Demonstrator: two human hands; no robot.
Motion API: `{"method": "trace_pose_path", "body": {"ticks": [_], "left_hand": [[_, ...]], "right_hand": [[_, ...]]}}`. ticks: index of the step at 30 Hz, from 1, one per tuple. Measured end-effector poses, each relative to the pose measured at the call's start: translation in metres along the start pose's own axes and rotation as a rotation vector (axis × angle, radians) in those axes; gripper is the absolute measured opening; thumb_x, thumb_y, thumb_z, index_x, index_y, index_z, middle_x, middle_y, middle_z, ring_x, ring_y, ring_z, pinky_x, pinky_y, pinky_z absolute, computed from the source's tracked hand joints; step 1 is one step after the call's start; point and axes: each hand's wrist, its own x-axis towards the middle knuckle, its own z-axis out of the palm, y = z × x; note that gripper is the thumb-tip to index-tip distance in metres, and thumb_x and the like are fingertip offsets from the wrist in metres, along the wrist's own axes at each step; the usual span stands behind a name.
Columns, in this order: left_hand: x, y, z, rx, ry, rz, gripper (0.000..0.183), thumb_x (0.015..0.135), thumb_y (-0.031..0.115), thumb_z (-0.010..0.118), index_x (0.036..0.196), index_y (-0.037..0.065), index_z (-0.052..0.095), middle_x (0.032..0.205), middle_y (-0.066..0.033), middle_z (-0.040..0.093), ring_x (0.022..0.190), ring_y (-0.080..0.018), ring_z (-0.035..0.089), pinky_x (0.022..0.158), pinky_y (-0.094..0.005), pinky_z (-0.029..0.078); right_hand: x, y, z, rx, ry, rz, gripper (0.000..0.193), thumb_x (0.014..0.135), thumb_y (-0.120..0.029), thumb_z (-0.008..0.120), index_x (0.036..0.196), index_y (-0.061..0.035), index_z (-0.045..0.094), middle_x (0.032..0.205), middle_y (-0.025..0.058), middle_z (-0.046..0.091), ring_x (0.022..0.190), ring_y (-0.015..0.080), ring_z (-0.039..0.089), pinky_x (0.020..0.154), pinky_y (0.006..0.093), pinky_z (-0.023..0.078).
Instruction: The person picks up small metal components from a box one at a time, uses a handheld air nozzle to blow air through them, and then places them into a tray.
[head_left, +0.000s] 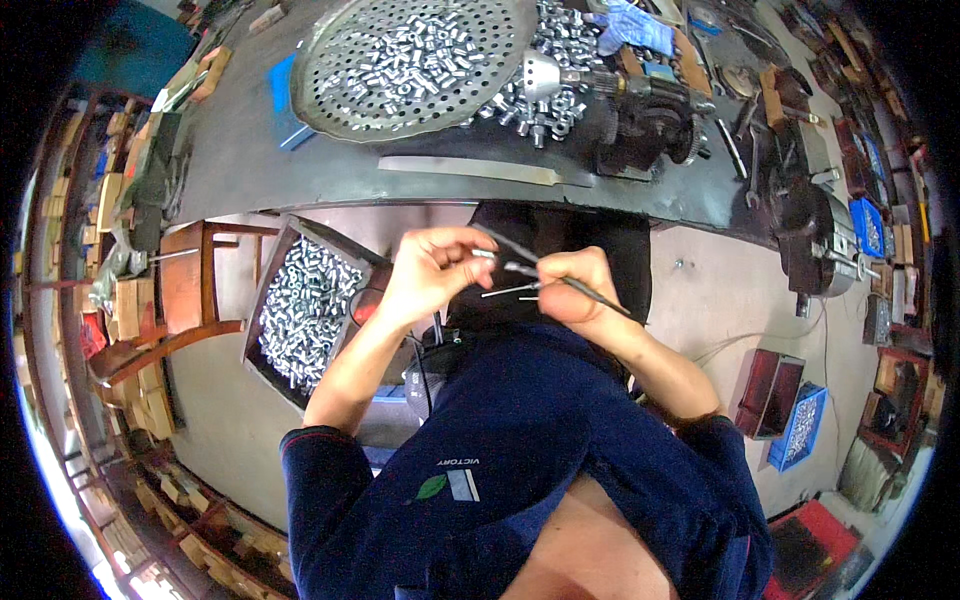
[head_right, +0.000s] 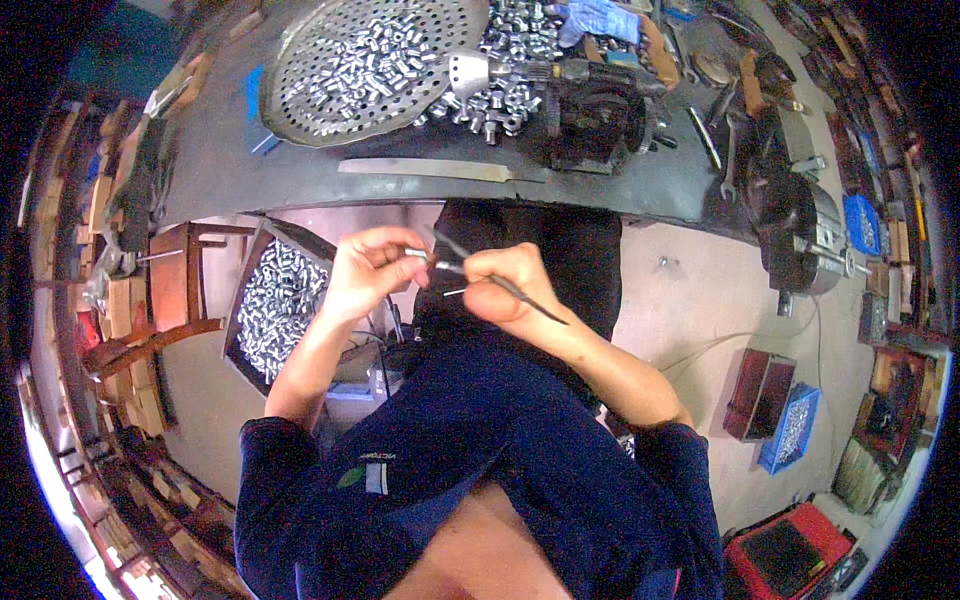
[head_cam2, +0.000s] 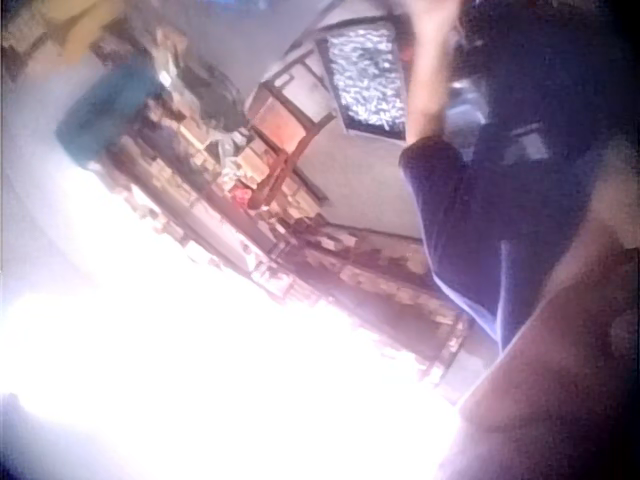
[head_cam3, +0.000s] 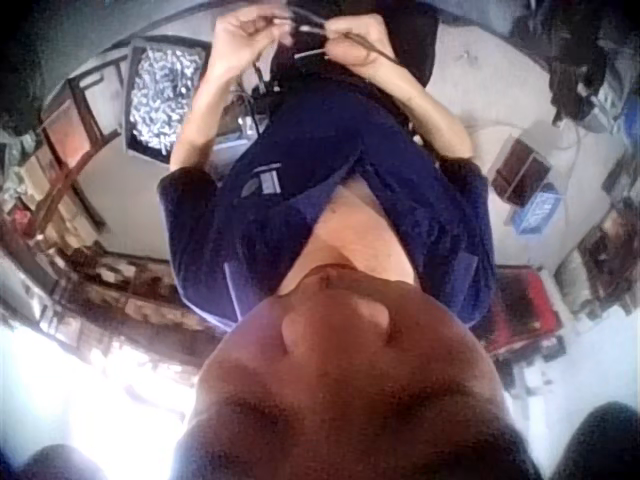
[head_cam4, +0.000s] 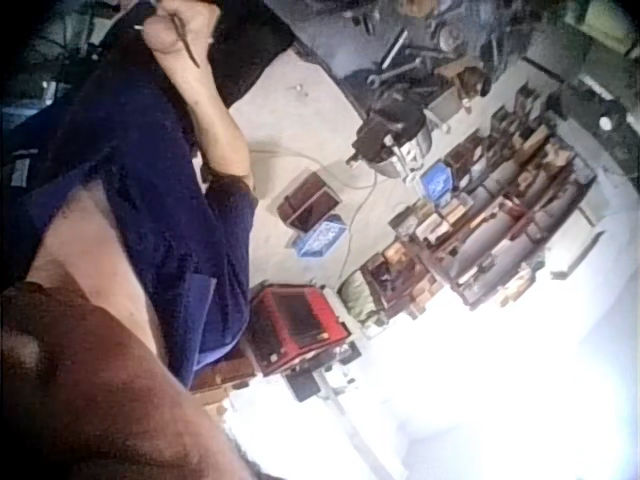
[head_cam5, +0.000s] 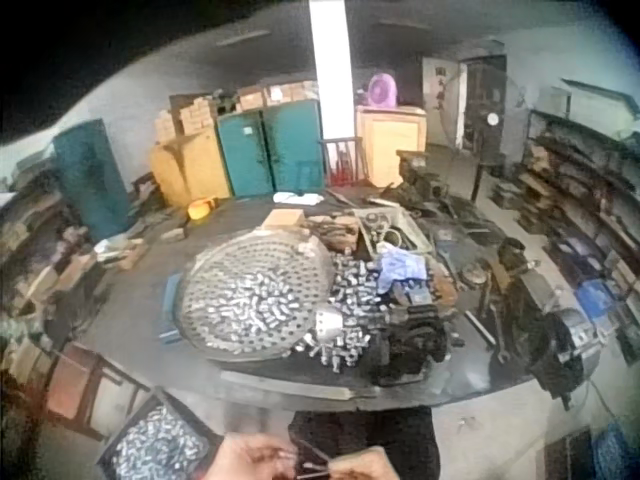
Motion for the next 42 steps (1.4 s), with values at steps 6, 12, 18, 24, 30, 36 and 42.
{"method": "trace_pose_path", "body": {"ticks": [6, 12, 18, 24, 30, 36, 42], "left_hand": [[0.011, -0.013, -0.02, 0.747, 0.318, 0.374, 0.02, 0.066, -0.006, 0.067, 0.084, 0.0, 0.062, 0.069, -0.0032, 0.056, 0.053, -0.0079, 0.048, 0.049, -0.0217, 0.039], [0.01, -0.012, -0.013, 0.908, 0.336, 0.448, 0.021, 0.06, -0.002, 0.069, 0.078, 0.005, 0.062, 0.065, -0.0052, 0.052, 0.049, -0.0171, 0.053, 0.046, -0.0284, 0.042], [0.012, -0.016, -0.012, 1.032, 0.196, 0.584, 0.02, 0.06, 0.002, 0.066, 0.077, 0.009, 0.059, 0.066, -0.007, 0.051, 0.055, -0.0259, 0.055, 0.048, -0.0358, 0.043], [0.029, -0.013, 0.003, 1.024, 0.133, 0.688, 0.026, 0.056, 0.005, 0.068, 0.081, 0.008, 0.061, 0.067, -0.0065, 0.053, 0.055, -0.0259, 0.056, 0.048, -0.0352, 0.044], [0.093, 0.01, -0.057, 1.165, 0.467, 0.718, 0.015, 0.064, 0.009, 0.066, 0.078, 0.006, 0.063, 0.064, -0.0093, 0.054, 0.053, -0.0254, 0.056, 0.05, -0.0353, 0.044], [0.14, 0.066, -0.126, 1.011, 0.729, 0.498, 0.04, 0.071, 0.019, 0.07, 0.107, 0.006, 0.059, 0.074, -0.0112, 0.064, 0.071, -0.0278, 0.063, 0.067, -0.0382, 0.049], [0.055, 0.06, -0.15, 0.945, 0.772, 0.307, 0.029, 0.081, 0.011, 0.063, 0.107, 0.0, 0.058, 0.057, -0.003, 0.057, 0.047, -0.0046, 0.05, 0.045, -0.0224, 0.04]], "right_hand": [[-0.01, -0.023, -0.011, 0.014, -0.028, -0.203, 0.033, 0.064, -0.024, 0.059, 0.052, -0.0059, 0.033, 0.048, 0.0063, 0.031, 0.041, 0.0219, 0.036, 0.041, 0.0339, 0.024], [-0.011, -0.031, -0.003, -0.028, -0.105, -0.217, 0.057, 0.08, -0.051, 0.052, 0.053, -0.0051, 0.032, 0.049, 0.0067, 0.031, 0.042, 0.0238, 0.036, 0.042, 0.0352, 0.025], [-0.003, -0.022, 0.007, -0.096, -0.117, -0.165, 0.061, 0.079, -0.059, 0.051, 0.055, -0.0051, 0.033, 0.05, 0.0072, 0.031, 0.043, 0.0227, 0.037, 0.043, 0.0336, 0.027], [0.016, 0.01, 0.012, -0.163, -0.065, -0.139, 0.06, 0.079, -0.057, 0.052, 0.055, -0.0042, 0.037, 0.049, 0.0081, 0.033, 0.043, 0.0199, 0.037, 0.042, 0.0331, 0.027], [-0.001, -0.01, -0.015, -0.122, 0.175, -0.14, 0.038, 0.071, -0.028, 0.06, 0.051, -0.0046, 0.037, 0.047, 0.0068, 0.037, 0.042, 0.0183, 0.041, 0.042, 0.0305, 0.027], [-0.005, -0.01, -0.008, -0.023, 0.101, -0.078, 0.028, 0.064, -0.019, 0.06, 0.051, -0.0037, 0.04, 0.047, 0.0052, 0.039, 0.042, 0.0156, 0.041, 0.042, 0.0296, 0.029], [-0.015, 0.005, -0.004, -0.071, 0.141, -0.07, 0.022, 0.061, -0.014, 0.059, 0.052, -0.0022, 0.044, 0.048, 0.0065, 0.045, 0.044, 0.0136, 0.047, 0.043, 0.0263, 0.033]]}}
